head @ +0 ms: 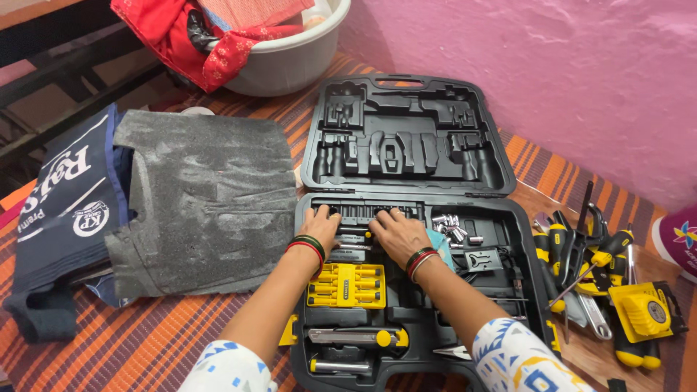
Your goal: The person opens a black tool kit and systematically removes various tools, including screwdrivers, pliers, and wrenches, placing them on the floor. They then wipe the interior of the kit with a cloth and begin placing the tools back into their designated slots.
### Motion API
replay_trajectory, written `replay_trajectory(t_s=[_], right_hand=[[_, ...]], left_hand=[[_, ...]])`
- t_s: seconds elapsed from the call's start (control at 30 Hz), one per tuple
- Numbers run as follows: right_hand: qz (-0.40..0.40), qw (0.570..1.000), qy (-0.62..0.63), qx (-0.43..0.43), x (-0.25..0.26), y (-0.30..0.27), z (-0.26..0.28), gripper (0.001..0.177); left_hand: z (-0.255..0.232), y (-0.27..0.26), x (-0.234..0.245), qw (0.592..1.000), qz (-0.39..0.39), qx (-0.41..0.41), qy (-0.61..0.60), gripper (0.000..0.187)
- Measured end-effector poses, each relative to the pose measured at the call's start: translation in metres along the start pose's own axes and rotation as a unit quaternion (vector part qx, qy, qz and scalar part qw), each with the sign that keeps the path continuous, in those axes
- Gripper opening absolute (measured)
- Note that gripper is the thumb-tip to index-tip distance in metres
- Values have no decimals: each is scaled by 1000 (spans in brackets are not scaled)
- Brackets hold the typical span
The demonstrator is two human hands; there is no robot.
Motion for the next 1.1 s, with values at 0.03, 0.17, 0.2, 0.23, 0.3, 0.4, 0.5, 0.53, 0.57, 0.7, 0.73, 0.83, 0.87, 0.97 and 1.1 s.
replay_trajectory(t_s=[0.03, 0.17, 0.2, 0.23, 0.3, 0.4, 0.5, 0.53, 0.57, 0.7, 0.73, 0.83, 0.87, 0.97, 1.1], right_hand=[[25, 1000, 17, -2, -3, 5, -1, 26], [56, 998, -11, -4, -21, 23, -3, 37], [53, 998, -32, 4, -28, 25, 1, 27], [50, 997, -53, 12, -36, 26, 4, 18], [40, 997, -62, 37, -51, 22, 6, 15], [30, 988, -116, 101, -68, 20, 11, 15], [36, 989, -92, 108, -66, 23, 1, 17], [43, 992, -68, 100, -60, 22, -5, 17], [37, 993, -59, 95, -52, 20, -10, 16], [28, 998, -30, 44, -8, 7, -35, 15], [34, 999, -26, 19, 0, -4, -42, 15], [111, 983, 19, -147, 6, -49, -82, 13], [145, 966, 28, -211, 5, -69, -101, 19], [240, 884, 40, -399, -2, -149, -164, 37], [294, 796, 24, -528, -15, -239, -231, 42]], left_hand=[[0, 0, 1, 1000, 0, 2, -9, 56], [-4, -1, 3, 1000, -7, -8, -2, 57], [-4, -1, 2, 1000, -3, -5, -3, 58], [-3, -2, 1, 1000, 0, -3, -5, 58], [-2, -1, -1, 1000, 0, -4, -13, 59], [6, -2, 2, 999, -13, -7, -36, 58], [11, 0, 5, 997, -33, -11, -74, 61], [12, -2, 4, 995, -41, -12, -87, 66], [14, -4, 3, 994, -48, -13, -101, 70], [11, -4, 9, 995, -63, -2, -78, 77], [8, -4, 10, 995, -73, -11, -68, 80], [-6, -10, 10, 988, -124, -79, -51, 86], [-12, -10, 12, 982, -148, -108, -48, 87], [-32, -2, -3, 978, -121, -146, -84, 53], [-60, 10, -30, 982, -49, -159, -84, 35]])
Point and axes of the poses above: each hand's wrist, its own y-axis towards the middle knuckle, its own x-axis out of the back of the hand, z = x × y, the point moved 6 cm from there along y, towards the middle knuckle, and after that the axes turned 14 degrees about -y, right-handed, at the moved point
